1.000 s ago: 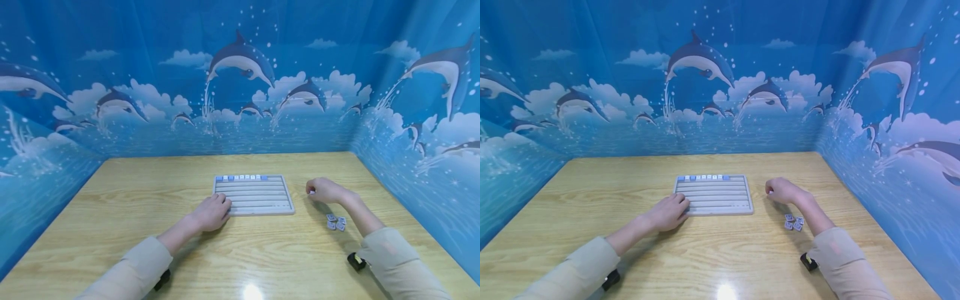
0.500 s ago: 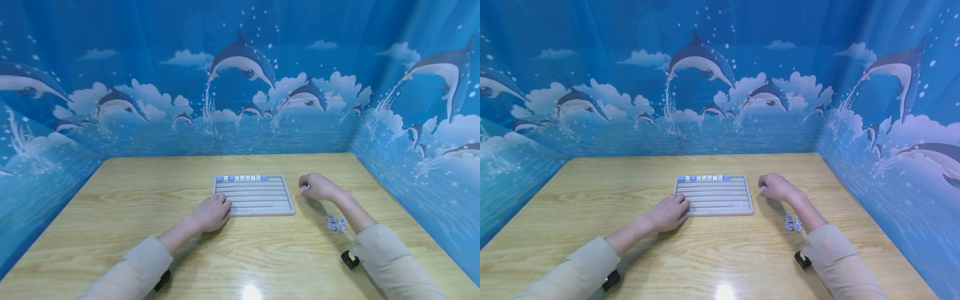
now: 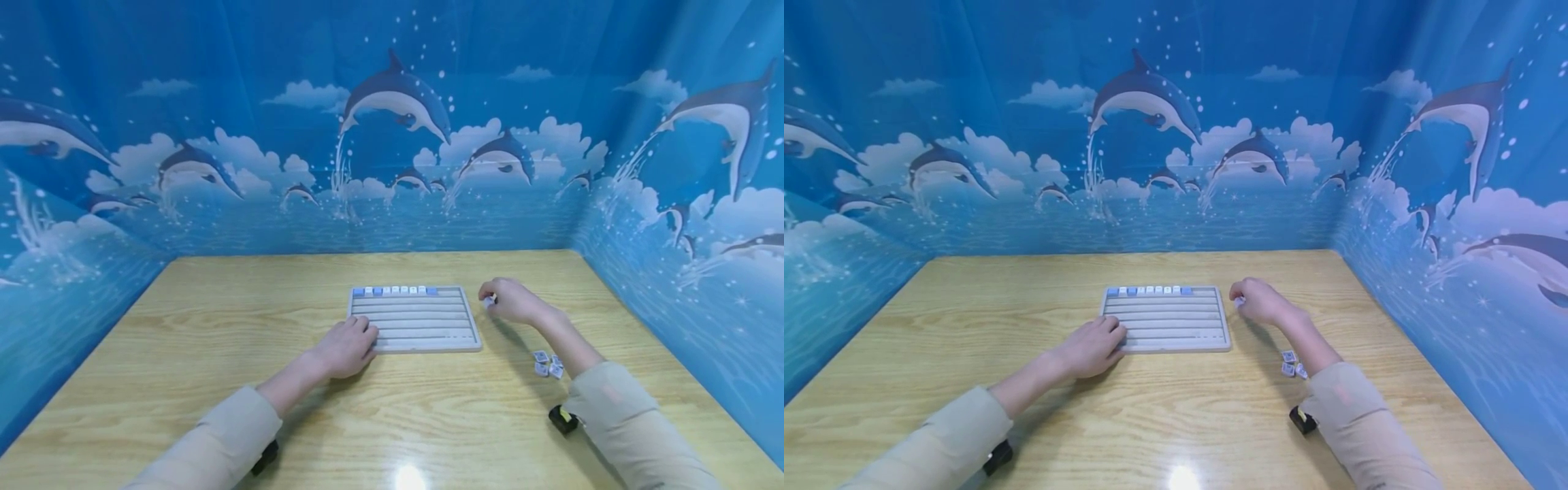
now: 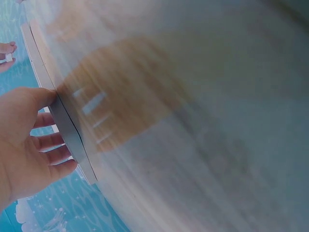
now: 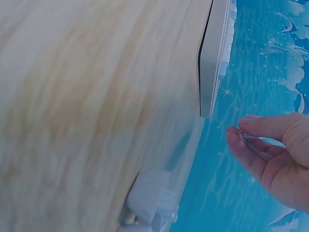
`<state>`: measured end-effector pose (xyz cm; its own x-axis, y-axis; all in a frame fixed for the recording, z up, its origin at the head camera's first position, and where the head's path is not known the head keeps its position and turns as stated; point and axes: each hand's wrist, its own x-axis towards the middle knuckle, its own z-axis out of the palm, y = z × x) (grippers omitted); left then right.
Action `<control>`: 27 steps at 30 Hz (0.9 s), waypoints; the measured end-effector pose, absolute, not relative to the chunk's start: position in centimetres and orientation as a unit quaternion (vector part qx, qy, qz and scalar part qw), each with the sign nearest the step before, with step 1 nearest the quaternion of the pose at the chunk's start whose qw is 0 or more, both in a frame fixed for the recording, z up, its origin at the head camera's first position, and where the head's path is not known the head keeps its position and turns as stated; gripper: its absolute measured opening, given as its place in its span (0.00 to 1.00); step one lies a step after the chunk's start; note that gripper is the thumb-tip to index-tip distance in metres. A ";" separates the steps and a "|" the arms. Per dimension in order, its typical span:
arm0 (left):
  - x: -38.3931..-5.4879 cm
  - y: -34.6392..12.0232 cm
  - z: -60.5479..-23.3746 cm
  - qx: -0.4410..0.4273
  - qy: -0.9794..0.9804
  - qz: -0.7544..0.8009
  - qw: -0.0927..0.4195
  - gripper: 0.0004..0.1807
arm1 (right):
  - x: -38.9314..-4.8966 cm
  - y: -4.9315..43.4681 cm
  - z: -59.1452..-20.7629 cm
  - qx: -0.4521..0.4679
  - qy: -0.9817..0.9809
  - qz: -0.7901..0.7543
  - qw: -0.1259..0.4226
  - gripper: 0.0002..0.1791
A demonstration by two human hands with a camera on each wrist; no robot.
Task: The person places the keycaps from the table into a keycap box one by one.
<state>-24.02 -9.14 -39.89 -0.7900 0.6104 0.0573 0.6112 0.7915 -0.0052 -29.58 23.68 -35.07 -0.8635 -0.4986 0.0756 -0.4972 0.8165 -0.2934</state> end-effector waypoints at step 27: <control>-23.9 -9.0 -39.6 -0.318 -0.948 0.002 0.018 0.10 | -30.9 21.5 -34.9 -0.278 0.946 -0.167 -0.018 0.12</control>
<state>-23.93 -9.01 -39.62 -0.7977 0.6022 0.0329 0.6020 0.7983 -0.0158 -30.85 21.51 -34.94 -0.8450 -0.5194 0.1271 -0.5315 0.7898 -0.3061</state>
